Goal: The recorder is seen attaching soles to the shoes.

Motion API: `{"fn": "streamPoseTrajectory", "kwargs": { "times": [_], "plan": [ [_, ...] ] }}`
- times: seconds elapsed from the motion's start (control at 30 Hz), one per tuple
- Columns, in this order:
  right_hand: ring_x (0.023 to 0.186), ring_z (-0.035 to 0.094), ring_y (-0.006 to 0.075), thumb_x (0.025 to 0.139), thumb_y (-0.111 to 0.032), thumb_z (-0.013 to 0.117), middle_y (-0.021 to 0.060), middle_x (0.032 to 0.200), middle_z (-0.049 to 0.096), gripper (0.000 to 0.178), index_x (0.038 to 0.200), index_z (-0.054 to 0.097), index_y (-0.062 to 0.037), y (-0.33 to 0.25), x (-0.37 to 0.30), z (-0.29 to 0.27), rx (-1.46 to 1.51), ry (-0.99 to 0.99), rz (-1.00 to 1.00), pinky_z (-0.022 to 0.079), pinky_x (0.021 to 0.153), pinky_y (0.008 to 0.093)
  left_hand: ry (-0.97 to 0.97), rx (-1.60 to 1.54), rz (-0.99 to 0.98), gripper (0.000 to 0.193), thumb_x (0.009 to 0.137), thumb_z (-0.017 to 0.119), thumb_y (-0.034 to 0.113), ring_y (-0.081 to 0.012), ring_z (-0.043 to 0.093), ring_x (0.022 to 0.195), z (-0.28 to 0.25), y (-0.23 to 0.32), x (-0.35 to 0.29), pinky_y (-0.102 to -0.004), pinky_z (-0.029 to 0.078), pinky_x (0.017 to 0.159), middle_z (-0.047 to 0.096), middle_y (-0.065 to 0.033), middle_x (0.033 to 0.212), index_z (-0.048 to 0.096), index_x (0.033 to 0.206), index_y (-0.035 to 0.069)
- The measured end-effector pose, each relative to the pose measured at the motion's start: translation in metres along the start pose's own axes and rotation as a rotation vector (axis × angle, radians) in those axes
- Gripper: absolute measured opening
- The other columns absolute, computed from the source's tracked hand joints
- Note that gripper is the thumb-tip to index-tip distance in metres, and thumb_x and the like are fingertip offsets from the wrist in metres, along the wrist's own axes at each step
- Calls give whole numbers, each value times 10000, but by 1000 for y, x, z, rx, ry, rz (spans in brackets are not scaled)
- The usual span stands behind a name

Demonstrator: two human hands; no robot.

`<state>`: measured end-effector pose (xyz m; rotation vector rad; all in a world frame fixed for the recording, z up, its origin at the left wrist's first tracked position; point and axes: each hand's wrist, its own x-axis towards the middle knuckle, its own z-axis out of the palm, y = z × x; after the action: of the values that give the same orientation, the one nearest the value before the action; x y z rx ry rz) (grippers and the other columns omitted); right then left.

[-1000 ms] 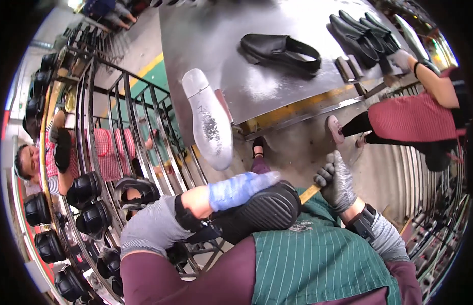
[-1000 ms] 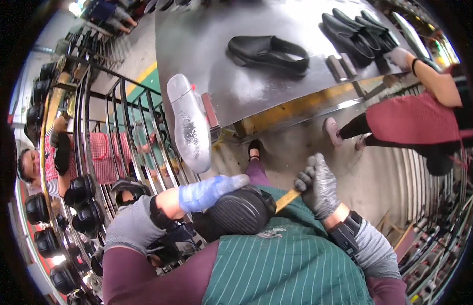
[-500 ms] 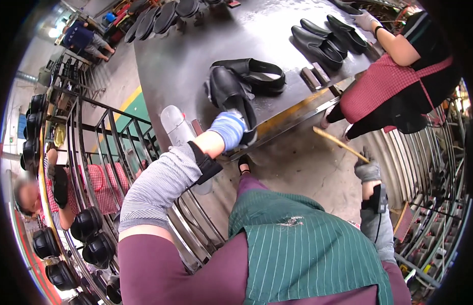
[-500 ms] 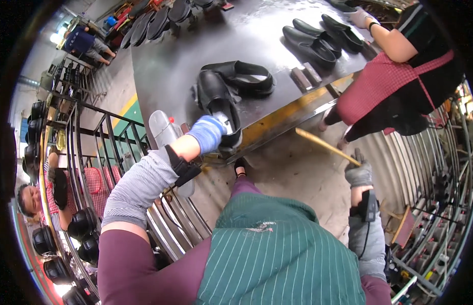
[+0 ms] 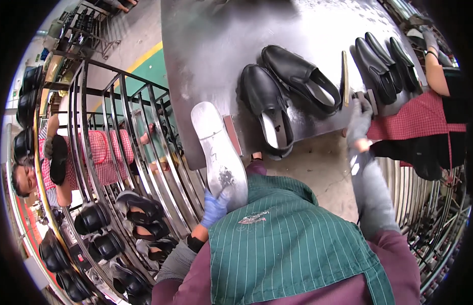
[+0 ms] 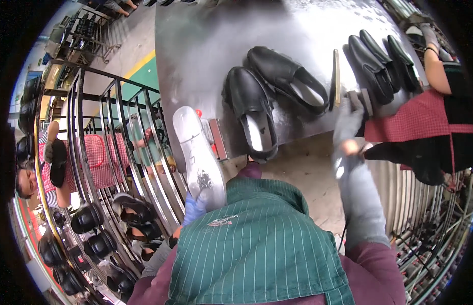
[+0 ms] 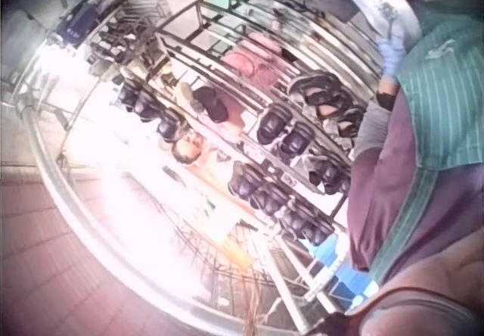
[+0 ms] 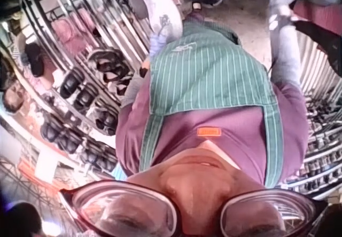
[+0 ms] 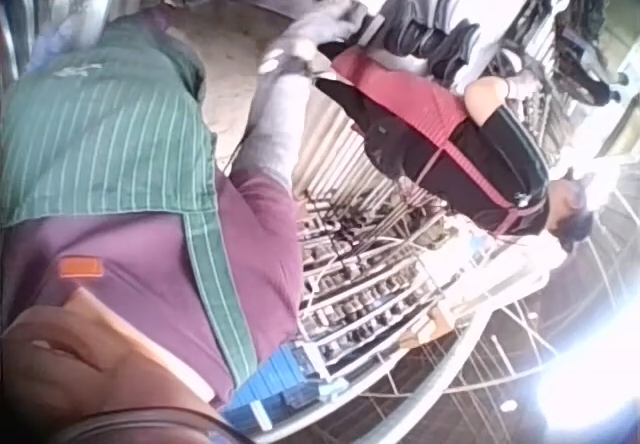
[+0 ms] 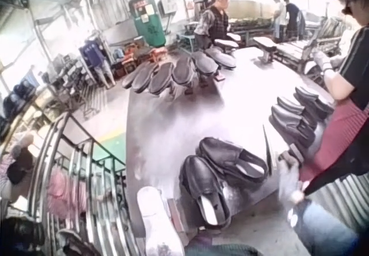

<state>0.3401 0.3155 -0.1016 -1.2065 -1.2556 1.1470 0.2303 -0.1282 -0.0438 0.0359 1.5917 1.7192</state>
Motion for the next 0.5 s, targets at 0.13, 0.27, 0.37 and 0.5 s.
{"fn": "streamPoseTrajectory", "kwargs": {
  "times": [0.13, 0.27, 0.37, 0.5],
  "plan": [
    [944, 622, 348, 794, -451, 693, 241, 1097, 605, 736, 1336, 431, -27, -50, -90, 28, -805, -865, -313, 481, 843, 417, 8, 35, 38, 666, 805, 734, 253, -177, 532, 1088, 17, 44, 46, -332, 438, 945, 556, -55, 1206, 410, 1342, 29],
    [817, 630, 394, 845, -318, 541, 229, 893, 648, 722, 1446, 225, -71, -17, -79, 51, -1156, -1226, -143, 495, 754, 470, -214, 339, 48, 729, 769, 750, 377, -164, 527, 1080, 4, 99, 144, -322, 427, 944, 562, -55, 1209, 442, 1323, 17],
    [905, 611, 392, 856, -294, 550, 201, 955, 649, 387, 1204, 565, -127, -50, -61, 22, -1035, -1259, -123, 483, 807, 452, -424, 423, -10, 829, 739, 776, 397, -159, 505, 1133, -8, 157, 221, -314, 400, 985, 545, -62, 1256, 401, 1373, 15],
    [770, 588, 370, 673, -81, 612, 146, 806, 619, 549, 1215, 601, -166, -103, -38, -66, -973, -1088, -234, 479, 716, 456, -748, 607, 58, 807, 773, 727, 305, -179, 451, 1234, 52, 205, 328, -332, 354, 1046, 495, -80, 1339, 339, 1420, 18]
  ]
}}
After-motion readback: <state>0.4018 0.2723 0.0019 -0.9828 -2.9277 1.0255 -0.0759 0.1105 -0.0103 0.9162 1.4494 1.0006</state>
